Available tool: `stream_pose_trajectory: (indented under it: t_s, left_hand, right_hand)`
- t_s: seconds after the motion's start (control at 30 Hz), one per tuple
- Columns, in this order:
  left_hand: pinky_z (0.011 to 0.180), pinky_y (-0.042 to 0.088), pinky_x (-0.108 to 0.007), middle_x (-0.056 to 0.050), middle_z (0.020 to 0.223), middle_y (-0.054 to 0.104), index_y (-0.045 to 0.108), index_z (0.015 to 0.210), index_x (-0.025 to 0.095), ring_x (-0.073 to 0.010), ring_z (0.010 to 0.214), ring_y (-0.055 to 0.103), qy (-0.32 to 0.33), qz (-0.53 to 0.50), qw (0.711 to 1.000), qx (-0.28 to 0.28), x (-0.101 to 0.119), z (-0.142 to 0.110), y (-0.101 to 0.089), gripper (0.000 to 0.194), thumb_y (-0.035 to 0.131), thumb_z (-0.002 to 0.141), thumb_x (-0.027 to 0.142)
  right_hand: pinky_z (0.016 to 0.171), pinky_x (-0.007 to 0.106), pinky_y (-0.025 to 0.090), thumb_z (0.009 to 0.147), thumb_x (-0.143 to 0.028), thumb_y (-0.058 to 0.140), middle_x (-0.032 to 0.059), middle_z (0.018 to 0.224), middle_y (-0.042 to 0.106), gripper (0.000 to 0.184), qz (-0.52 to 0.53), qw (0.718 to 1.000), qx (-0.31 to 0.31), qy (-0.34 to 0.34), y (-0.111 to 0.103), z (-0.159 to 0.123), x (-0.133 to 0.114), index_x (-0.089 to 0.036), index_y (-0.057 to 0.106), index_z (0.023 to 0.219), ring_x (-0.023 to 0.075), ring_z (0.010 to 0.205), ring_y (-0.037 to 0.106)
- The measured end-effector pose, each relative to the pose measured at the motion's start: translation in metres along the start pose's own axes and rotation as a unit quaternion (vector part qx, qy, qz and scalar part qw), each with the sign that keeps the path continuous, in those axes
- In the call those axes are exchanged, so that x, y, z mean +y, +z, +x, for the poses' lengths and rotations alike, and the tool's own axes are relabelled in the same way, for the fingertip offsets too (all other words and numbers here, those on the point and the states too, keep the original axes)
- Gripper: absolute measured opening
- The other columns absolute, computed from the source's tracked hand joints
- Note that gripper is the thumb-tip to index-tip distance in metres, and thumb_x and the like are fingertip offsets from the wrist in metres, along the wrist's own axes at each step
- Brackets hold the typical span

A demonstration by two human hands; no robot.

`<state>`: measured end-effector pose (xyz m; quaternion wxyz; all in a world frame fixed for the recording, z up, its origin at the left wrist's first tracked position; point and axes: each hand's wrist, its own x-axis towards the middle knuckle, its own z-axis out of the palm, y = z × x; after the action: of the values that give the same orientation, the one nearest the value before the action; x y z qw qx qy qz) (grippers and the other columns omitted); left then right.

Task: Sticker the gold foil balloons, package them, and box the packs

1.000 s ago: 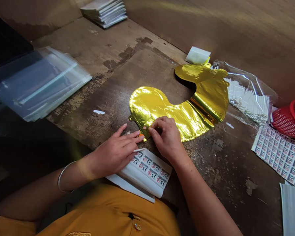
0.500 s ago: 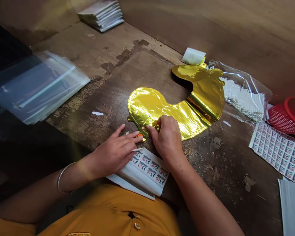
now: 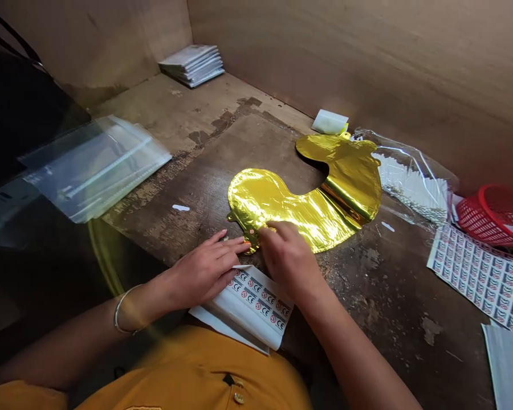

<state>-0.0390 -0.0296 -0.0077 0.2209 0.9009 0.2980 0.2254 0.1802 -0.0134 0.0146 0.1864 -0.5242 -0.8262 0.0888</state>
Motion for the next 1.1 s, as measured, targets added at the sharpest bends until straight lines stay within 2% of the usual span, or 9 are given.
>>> stream_pose_trajectory:
  t_s: [0.07, 0.2, 0.33, 0.43, 0.6, 0.73, 0.9, 1.03, 1.1]
  left_hand:
    - [0.112, 0.040, -0.047, -0.015, 0.134, 0.056, 0.061, 0.097, 0.014, -0.0250, 0.130, 0.050, -0.019, -0.006, 1.000, 0.008, 0.001, 0.000, -0.003, 0.013, 0.050, 0.089, 0.014]
    - [0.100, 0.052, -0.042, -0.018, 0.131, 0.052, 0.060, 0.091, 0.014, -0.0272, 0.119, 0.056, -0.044, -0.037, 0.998, 0.021, 0.000, -0.001, -0.007, 0.009, 0.052, 0.088, 0.017]
    - [0.105, 0.049, -0.041, -0.018, 0.143, 0.040, 0.060, 0.094, 0.014, -0.0256, 0.125, 0.053, -0.055, -0.080, 0.995, 0.035, -0.002, -0.003, -0.006, 0.010, 0.051, 0.090, 0.017]
    - [0.107, 0.046, -0.043, -0.020, 0.149, 0.033, 0.059, 0.091, 0.014, -0.0277, 0.130, 0.049, -0.069, -0.082, 0.994, 0.032, 0.000, -0.003, -0.007, 0.010, 0.050, 0.091, 0.018]
    - [0.111, 0.041, -0.048, -0.020, 0.152, 0.031, 0.057, 0.087, 0.014, -0.0311, 0.139, 0.038, -0.073, -0.041, 0.996, 0.012, 0.003, 0.002, -0.011, 0.008, 0.051, 0.090, 0.017]
    - [0.110, 0.042, -0.050, -0.019, 0.150, 0.034, 0.057, 0.087, 0.015, -0.0310, 0.137, 0.040, -0.066, -0.016, 0.998, 0.009, 0.004, 0.004, -0.015, 0.006, 0.052, 0.090, 0.017]
    - [0.114, 0.037, -0.052, -0.017, 0.147, 0.042, 0.060, 0.090, 0.015, -0.0304, 0.138, 0.038, -0.030, 0.017, 0.999, 0.013, 0.010, 0.012, -0.023, 0.007, 0.054, 0.089, 0.018]
    - [0.118, 0.030, -0.050, -0.015, 0.141, 0.051, 0.061, 0.096, 0.014, -0.0283, 0.135, 0.042, 0.045, 0.050, 0.998, -0.014, 0.005, 0.027, -0.020, 0.012, 0.052, 0.091, 0.020]
    - [0.117, 0.032, -0.048, -0.015, 0.129, 0.060, 0.061, 0.094, 0.014, -0.0271, 0.127, 0.050, 0.063, 0.063, 0.995, -0.034, -0.001, 0.034, -0.015, 0.011, 0.053, 0.090, 0.020]
  right_hand:
    - [0.095, 0.045, 0.052, 0.090, -0.014, 0.048, 0.0105, 0.125, 0.065, 0.033, 0.021, 0.997, -0.043, -0.064, -0.001, -0.006, -0.005, -0.021, 0.064, 0.118, 0.0255, 0.115, 0.056]
    - [0.097, 0.046, 0.052, 0.089, -0.013, 0.050, 0.0112, 0.123, 0.068, 0.032, 0.021, 0.997, -0.036, -0.069, 0.007, -0.010, -0.005, -0.021, 0.069, 0.114, 0.0267, 0.113, 0.061]
    - [0.080, 0.039, 0.055, 0.089, -0.020, 0.053, 0.0100, 0.098, 0.074, 0.020, 0.093, 0.996, 0.012, 0.005, 0.008, -0.001, 0.005, -0.022, 0.073, 0.090, 0.0231, 0.090, 0.068]
    - [0.066, 0.032, 0.050, 0.084, -0.026, 0.059, 0.0049, 0.076, 0.070, 0.014, 0.156, 0.984, 0.001, 0.082, 0.002, 0.009, 0.012, -0.021, 0.069, 0.075, 0.0190, 0.071, 0.063]
    - [0.057, 0.028, 0.039, 0.081, -0.039, 0.059, -0.0012, 0.060, 0.056, 0.027, 0.267, 0.952, -0.039, 0.146, -0.005, 0.020, 0.020, -0.020, 0.060, 0.062, 0.0140, 0.059, 0.049]
    - [0.054, 0.027, 0.033, 0.081, -0.041, 0.056, -0.0023, 0.055, 0.048, 0.032, 0.302, 0.934, -0.059, 0.181, -0.004, 0.024, 0.021, -0.019, 0.056, 0.057, 0.0123, 0.056, 0.042]
    - [0.050, 0.026, 0.035, 0.076, -0.051, 0.060, -0.0016, 0.057, 0.052, 0.035, 0.335, 0.915, -0.058, 0.216, 0.002, 0.027, 0.023, -0.018, 0.059, 0.065, 0.0119, 0.053, 0.044]
    - [0.050, 0.026, 0.038, 0.078, -0.054, 0.058, -0.0003, 0.057, 0.055, 0.039, 0.303, 0.928, -0.054, 0.211, 0.004, 0.030, 0.022, -0.018, 0.057, 0.063, 0.0126, 0.054, 0.047]
    - [0.054, 0.028, 0.042, 0.080, -0.051, 0.057, 0.0015, 0.061, 0.059, 0.035, 0.274, 0.940, -0.048, 0.198, 0.003, 0.027, 0.019, -0.018, 0.060, 0.067, 0.0149, 0.058, 0.051]
